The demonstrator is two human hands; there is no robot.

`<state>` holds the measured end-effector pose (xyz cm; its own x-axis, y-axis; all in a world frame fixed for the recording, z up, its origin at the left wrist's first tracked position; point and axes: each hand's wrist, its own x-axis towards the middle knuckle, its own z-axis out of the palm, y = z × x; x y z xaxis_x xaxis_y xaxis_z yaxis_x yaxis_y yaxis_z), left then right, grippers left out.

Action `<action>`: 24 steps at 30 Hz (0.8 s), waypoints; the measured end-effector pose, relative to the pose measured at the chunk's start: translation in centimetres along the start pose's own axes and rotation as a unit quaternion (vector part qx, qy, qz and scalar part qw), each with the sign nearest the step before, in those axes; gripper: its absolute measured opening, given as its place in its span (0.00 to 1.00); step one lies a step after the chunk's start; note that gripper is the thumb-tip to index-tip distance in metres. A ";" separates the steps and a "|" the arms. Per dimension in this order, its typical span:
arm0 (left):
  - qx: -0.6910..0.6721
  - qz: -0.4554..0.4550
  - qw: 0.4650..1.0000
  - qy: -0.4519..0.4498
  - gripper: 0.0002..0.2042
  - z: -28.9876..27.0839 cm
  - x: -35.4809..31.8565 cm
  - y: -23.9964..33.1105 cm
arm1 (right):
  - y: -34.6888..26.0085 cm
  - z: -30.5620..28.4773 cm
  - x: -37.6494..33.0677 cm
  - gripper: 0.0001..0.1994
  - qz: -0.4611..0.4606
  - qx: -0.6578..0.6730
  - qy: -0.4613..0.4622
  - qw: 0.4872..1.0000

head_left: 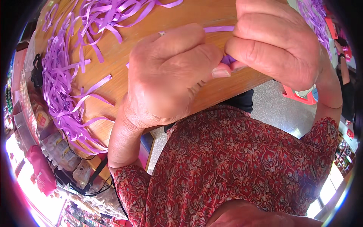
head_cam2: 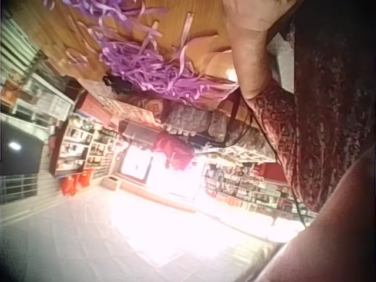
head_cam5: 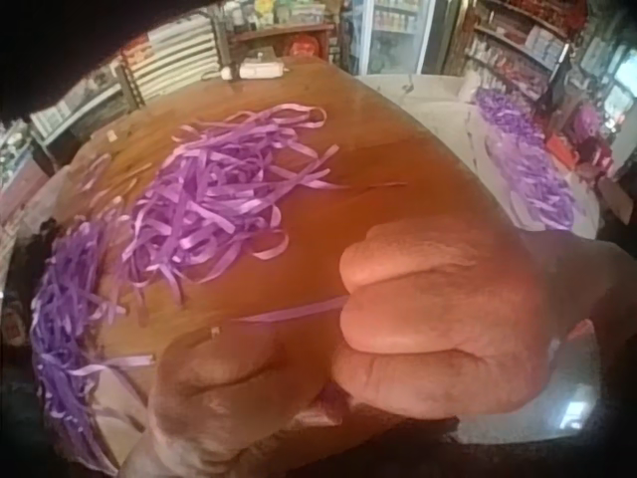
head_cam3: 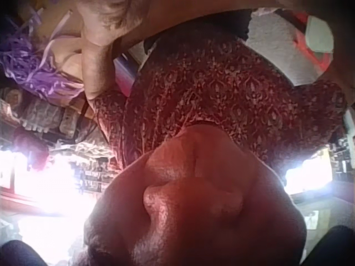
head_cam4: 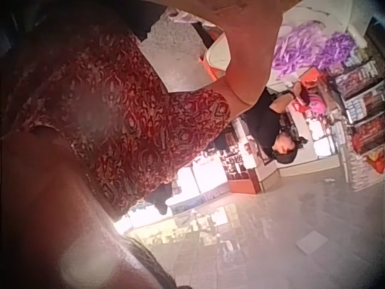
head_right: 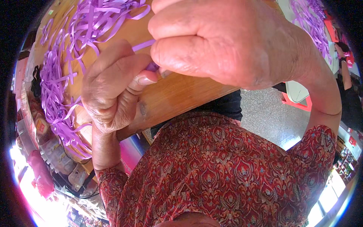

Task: Tying and organizing purple plastic ribbons at a wooden table.

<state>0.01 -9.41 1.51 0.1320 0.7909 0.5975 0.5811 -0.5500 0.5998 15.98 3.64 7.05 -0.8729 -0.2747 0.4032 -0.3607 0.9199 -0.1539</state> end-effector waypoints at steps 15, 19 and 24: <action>-0.206 -0.087 0.971 -0.088 0.15 -1.0 -0.4 0.1 | -0.9 -1.0 0.9 0.07 -0.019 0.068 -0.048 0.996; -0.158 -0.133 0.977 -0.059 0.13 -0.9 -0.5 0.8 | -0.4 -0.8 0.9 0.10 0.019 0.081 -0.038 0.996; -0.213 -0.267 0.924 0.172 0.11 0.3 -1.4 1.4 | 0.1 -0.6 1.3 0.13 0.057 0.091 -0.020 0.994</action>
<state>0.87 -11.21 1.29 -0.3881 0.8884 0.2453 0.1120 -0.2188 0.9693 15.05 3.50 8.09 -0.9226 -0.1862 0.3379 -0.3089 0.8812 -0.3578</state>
